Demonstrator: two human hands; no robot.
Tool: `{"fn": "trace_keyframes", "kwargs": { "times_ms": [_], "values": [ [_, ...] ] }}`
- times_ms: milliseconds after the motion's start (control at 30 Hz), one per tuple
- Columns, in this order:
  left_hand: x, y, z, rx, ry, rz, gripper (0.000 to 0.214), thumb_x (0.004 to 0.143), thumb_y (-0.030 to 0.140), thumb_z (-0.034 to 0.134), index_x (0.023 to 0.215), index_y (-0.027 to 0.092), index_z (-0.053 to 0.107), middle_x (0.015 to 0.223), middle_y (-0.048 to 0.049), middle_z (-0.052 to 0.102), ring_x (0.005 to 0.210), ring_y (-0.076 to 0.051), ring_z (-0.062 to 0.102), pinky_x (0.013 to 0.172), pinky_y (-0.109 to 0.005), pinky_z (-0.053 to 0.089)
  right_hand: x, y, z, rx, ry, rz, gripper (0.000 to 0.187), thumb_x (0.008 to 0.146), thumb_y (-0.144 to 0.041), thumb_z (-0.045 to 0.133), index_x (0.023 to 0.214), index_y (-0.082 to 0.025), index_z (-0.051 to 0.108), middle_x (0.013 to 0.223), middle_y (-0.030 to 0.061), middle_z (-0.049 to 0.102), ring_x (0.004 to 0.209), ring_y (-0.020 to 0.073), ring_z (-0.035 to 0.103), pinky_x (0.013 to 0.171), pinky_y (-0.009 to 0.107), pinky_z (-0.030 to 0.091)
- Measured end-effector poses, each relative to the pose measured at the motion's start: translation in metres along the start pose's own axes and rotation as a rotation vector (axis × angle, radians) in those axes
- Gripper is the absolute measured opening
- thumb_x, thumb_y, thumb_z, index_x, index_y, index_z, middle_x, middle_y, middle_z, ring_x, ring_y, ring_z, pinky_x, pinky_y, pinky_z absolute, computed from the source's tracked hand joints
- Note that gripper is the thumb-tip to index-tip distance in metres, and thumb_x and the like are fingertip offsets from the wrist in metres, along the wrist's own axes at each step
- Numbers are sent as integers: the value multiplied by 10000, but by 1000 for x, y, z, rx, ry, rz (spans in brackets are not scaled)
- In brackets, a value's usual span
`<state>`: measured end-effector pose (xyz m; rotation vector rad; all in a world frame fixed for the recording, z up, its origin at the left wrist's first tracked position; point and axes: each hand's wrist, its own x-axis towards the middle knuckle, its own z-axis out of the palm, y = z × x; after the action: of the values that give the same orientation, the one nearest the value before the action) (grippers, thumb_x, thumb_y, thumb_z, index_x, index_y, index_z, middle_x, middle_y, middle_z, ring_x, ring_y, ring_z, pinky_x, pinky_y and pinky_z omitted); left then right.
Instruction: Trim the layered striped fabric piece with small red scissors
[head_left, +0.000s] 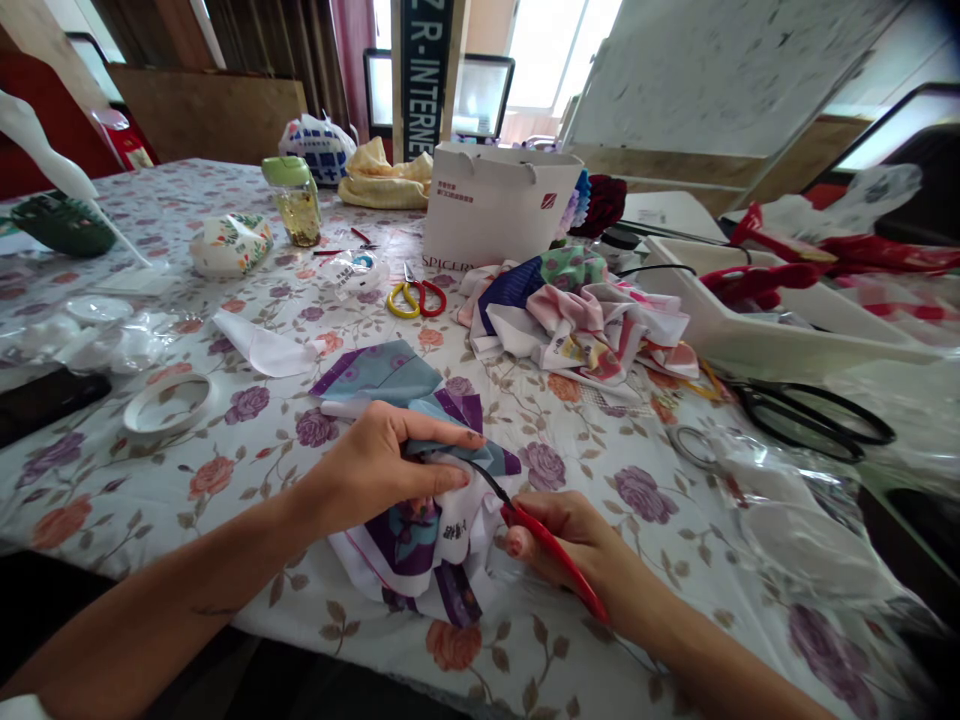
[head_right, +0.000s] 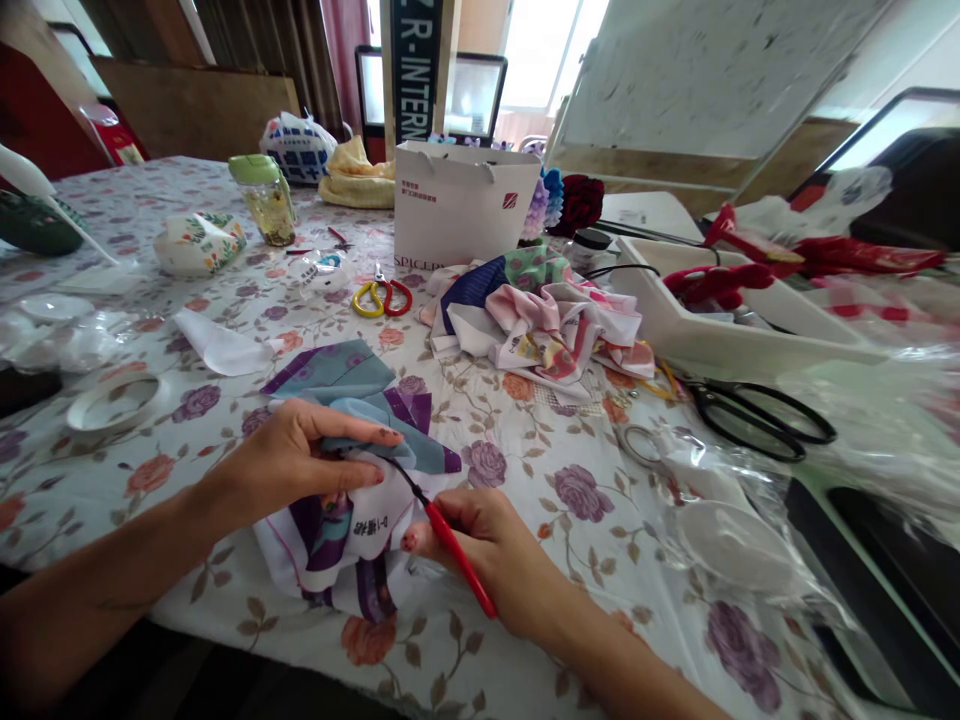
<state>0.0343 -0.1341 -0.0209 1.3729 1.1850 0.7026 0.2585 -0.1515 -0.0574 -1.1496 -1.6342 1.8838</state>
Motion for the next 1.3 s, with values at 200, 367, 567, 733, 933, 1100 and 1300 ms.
{"fn": "trace_keyframes", "kwargs": {
  "times_ms": [200,367,567,733,933,1100,1300],
  "values": [
    [0,3,2,-39,-9,-19,346,690,265,806,1030,209,791,774,-28,744,477,-43,501,474,-152,471,-3,2,-3,2,-55,-13,533,779,-586,711,622,-192,389,560,-82,258,502,70,182,441,240,120],
    [1,3,3,-66,-28,-26,339,692,257,803,1028,211,790,866,-44,772,470,-38,523,469,-146,487,-2,3,-4,35,-66,-13,533,782,-589,704,617,-195,386,539,-85,259,482,68,192,434,242,116],
    [1,2,3,-66,-30,-33,352,685,267,811,1032,214,790,834,-38,765,469,-40,524,468,-145,489,-1,2,-3,15,-50,-1,509,769,-557,728,615,-191,409,538,-84,270,483,68,184,434,241,112],
    [1,0,4,-62,-30,-27,337,684,257,808,1018,219,795,860,-43,763,479,-44,520,474,-153,485,-1,2,-2,11,-37,2,489,774,-538,729,614,-190,424,524,-86,279,470,66,195,430,243,113],
    [1,-1,4,-46,-32,-23,342,691,278,806,1028,223,794,809,-40,749,480,-48,513,480,-158,479,-1,3,-3,18,-36,18,504,776,-529,732,604,-192,399,527,-90,259,480,67,179,436,248,113],
    [1,0,4,-47,-34,-20,338,689,280,808,1022,223,795,846,-48,758,488,-43,509,482,-151,474,0,2,-2,9,-39,9,519,778,-557,716,597,-195,392,518,-92,260,478,70,184,438,254,119],
    [0,1,4,-62,-32,-25,332,688,265,809,1016,217,795,827,-40,762,477,-41,510,475,-147,470,0,0,-1,-22,-24,5,555,770,-618,690,585,-197,379,514,-92,256,474,68,178,445,254,125]
  ]
}}
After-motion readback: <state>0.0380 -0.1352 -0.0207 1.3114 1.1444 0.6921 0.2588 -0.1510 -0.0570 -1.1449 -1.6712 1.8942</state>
